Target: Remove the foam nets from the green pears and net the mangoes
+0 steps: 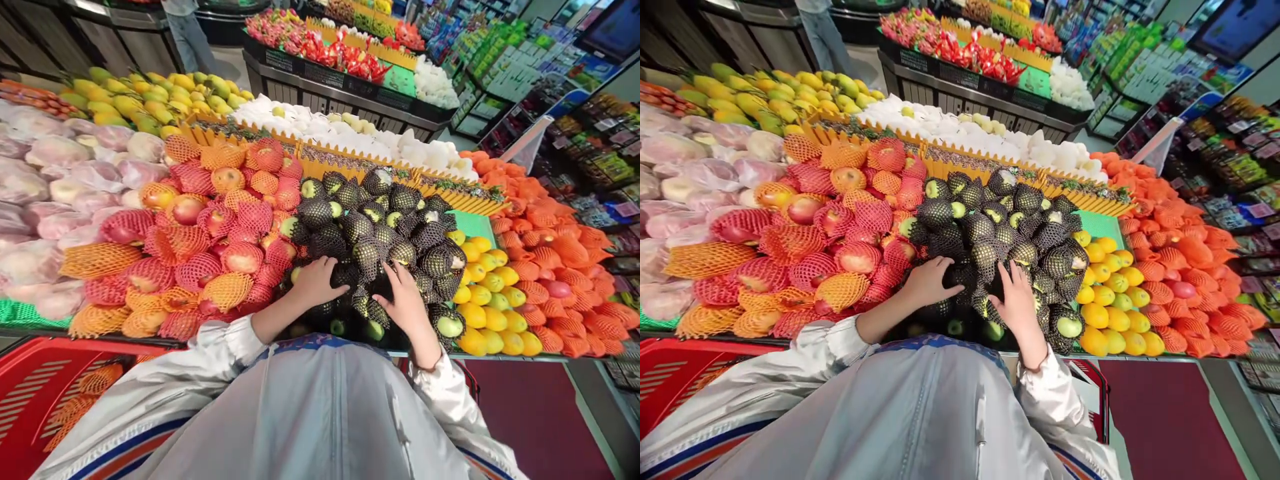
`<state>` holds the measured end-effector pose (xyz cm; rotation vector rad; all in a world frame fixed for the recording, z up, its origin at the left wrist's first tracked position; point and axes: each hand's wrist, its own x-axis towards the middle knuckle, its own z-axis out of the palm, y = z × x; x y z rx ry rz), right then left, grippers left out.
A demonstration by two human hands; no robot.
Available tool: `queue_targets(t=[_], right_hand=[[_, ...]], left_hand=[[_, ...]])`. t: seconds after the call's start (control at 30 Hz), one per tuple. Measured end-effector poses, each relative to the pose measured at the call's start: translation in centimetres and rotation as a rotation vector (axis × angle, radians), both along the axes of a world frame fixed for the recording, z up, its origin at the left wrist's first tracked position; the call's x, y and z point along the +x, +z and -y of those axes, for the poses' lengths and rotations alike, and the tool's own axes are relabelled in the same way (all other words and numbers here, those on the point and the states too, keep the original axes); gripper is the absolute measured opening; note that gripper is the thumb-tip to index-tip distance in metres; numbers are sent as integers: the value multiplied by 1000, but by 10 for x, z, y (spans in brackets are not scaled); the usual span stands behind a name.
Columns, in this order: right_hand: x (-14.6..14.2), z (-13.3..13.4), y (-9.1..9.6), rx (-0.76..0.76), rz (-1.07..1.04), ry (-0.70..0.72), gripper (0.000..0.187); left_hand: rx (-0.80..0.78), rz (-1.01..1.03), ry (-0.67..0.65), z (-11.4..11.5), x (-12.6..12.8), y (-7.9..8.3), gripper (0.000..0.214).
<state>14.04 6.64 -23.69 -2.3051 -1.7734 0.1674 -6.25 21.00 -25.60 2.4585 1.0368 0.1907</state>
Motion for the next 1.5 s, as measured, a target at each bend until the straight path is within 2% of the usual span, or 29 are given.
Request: queue_targets(t=[0.1, 0.2, 0.27, 0.37, 0.53, 0.6, 0.67, 0.77, 0.9, 1.07, 1.2, 1.3, 1.4, 1.5], right_hand=[[-13, 27, -29, 129, -56, -148, 71], [-19, 44, -52, 219, -81, -191, 68], [-18, 52, -57, 255, -106, -160, 66], [-9, 61, -53, 303, -120, -121, 63], [12, 81, -36, 436, -88, -195, 57], [16, 90, -34, 481, -84, -223, 53], [15, 98, -34, 497, -95, -247, 50], [4, 99, -34, 490, -137, -275, 45], [-21, 74, -26, 428, -138, -231, 44], [-33, 6, -6, 319, -83, -126, 56], [-22, -55, -3, 79, 16, -81, 79], [-13, -88, -8, -97, 88, -23, 89], [-8, -102, -11, -143, 97, -18, 88], [1, -97, 1, -54, 27, -54, 80]], left_hand=[[7, -183, 93, 19, 20, -12, 85], [9, -166, 128, 29, 32, -28, 83], [34, -104, 119, 31, 36, -36, 81], [-15, 66, 89, 27, 31, -41, 84], [-175, 294, 198, -3, 0, -28, 85], [-199, 537, 236, -18, -18, -19, 80], [-161, 748, 224, -31, -35, -10, 75], [-18, 856, 223, -44, -55, -1, 74], [67, 824, 258, -50, -70, 4, 74], [187, 786, 183, -33, -68, 15, 77], [279, 597, 90, -19, -64, 17, 90], [328, 534, 103, -21, -68, 12, 90], [343, 540, 159, -29, -77, 10, 94], [340, 540, 225, -36, -86, 11, 99]])
